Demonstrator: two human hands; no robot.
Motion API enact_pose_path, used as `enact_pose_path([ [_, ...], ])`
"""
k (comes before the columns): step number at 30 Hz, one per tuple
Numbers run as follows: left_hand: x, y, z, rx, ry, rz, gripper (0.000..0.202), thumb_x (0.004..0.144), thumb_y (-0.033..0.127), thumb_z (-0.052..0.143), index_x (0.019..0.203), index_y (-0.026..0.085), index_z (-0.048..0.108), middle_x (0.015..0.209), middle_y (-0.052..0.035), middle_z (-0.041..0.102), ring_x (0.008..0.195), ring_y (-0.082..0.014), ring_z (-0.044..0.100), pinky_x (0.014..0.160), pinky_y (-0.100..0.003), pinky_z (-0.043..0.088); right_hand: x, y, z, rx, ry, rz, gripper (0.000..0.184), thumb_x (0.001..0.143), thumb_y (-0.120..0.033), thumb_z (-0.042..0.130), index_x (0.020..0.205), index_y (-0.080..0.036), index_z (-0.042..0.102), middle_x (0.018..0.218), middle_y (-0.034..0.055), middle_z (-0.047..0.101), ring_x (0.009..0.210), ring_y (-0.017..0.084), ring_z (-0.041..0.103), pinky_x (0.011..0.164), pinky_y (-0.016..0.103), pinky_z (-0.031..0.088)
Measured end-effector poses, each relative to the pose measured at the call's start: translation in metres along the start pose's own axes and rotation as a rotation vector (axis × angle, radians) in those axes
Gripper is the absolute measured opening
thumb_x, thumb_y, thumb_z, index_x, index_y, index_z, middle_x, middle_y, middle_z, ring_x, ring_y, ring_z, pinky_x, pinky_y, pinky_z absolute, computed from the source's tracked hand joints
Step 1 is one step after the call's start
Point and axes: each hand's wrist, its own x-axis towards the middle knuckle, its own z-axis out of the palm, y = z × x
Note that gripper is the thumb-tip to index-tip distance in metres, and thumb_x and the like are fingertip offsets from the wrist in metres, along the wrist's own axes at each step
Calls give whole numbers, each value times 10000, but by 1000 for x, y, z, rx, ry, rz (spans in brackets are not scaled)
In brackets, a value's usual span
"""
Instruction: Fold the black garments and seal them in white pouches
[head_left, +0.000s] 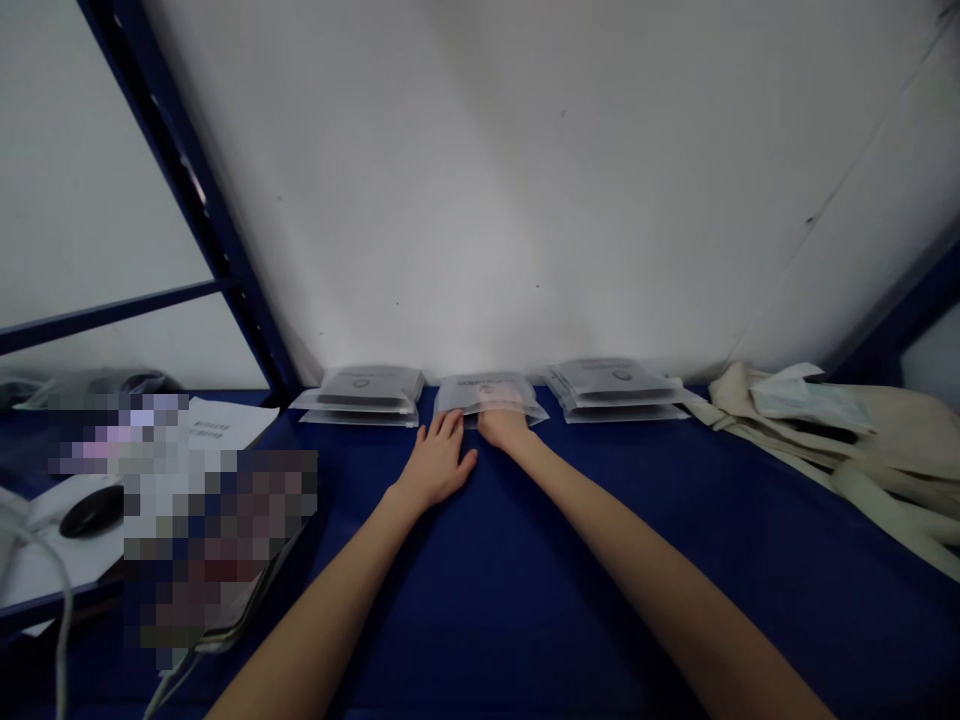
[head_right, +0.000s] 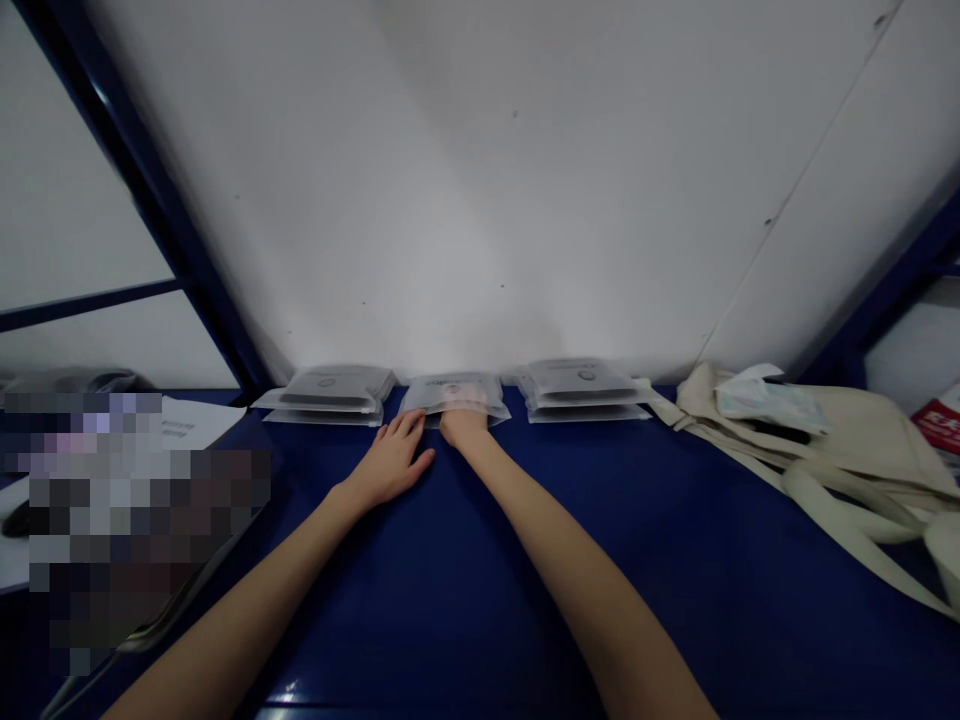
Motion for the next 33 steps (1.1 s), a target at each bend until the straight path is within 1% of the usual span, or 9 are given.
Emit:
enact_pose_path([
  [5,2,-2,4,-56,99,-50,410,869,280,426,1247,127,464,1407,-142,376,1308,-269,321,1037,-427,318,-1,3,8,4,38,-19,474,879,-200,343,1321,-76,462,1304,188,518,1201,304,418,1012,443,235],
  [8,6,-6,5,-131,235,-227,323,853,221,445,1145,99,511,1286,-171,480,1203,-249,448,973,-358,378,-8,4,8,12,49,-15,484,880,-226,356,1334,-92,455,1337,172,496,1229,305,396,1022,439,232],
  [11,9,-12,3,-226,323,-410,282,862,226,446,1103,99,521,1099,-152,601,1078,-245,538,898,-334,411,-17,5,7,21,60,-43,495,862,-224,386,1332,-92,462,1362,161,475,1256,302,376,1044,429,222],
  [14,10,-16,0,-354,276,-505,272,858,249,466,1093,128,529,945,-109,662,928,-234,606,798,-316,432,-28,8,4,40,72,-91,500,860,-222,388,1334,-80,459,1366,162,472,1259,291,387,1057,419,224],
  [17,11,-18,-2,-460,204,-527,243,833,235,495,1058,160,549,832,-58,669,775,-193,623,694,-271,422,-41,5,-6,47,50,-95,489,882,-223,363,1338,-73,450,1337,171,500,1233,280,429,1043,412,259],
  [22,12,-20,-3,-566,169,-529,159,799,186,516,941,174,585,712,-5,631,650,-143,586,601,-225,384,-78,-16,-33,-74,-111,52,534,854,-246,458,1301,46,448,1285,279,505,1182,348,473,950,426,366],
  [27,11,-22,-2,-565,192,-504,167,775,130,511,908,176,603,695,5,624,658,-136,579,600,-218,378,-106,-38,-42,-153,-167,131,537,853,-296,482,1271,41,488,1304,330,457,1142,382,501,850,442,428],
  [30,10,-22,-2,-575,175,-498,182,774,109,497,907,168,607,698,1,626,664,-136,582,605,-217,381,-106,-38,-42,-150,-188,154,545,866,-350,470,1259,25,509,1320,332,438,1131,386,510,837,460,434],
  [33,8,-20,-3,-564,171,-491,192,771,95,489,903,165,610,716,-4,632,671,-137,583,626,-220,388,-100,-31,-43,-131,-212,159,550,894,-366,425,1288,12,487,1370,294,404,1200,385,450,888,470,409],
])
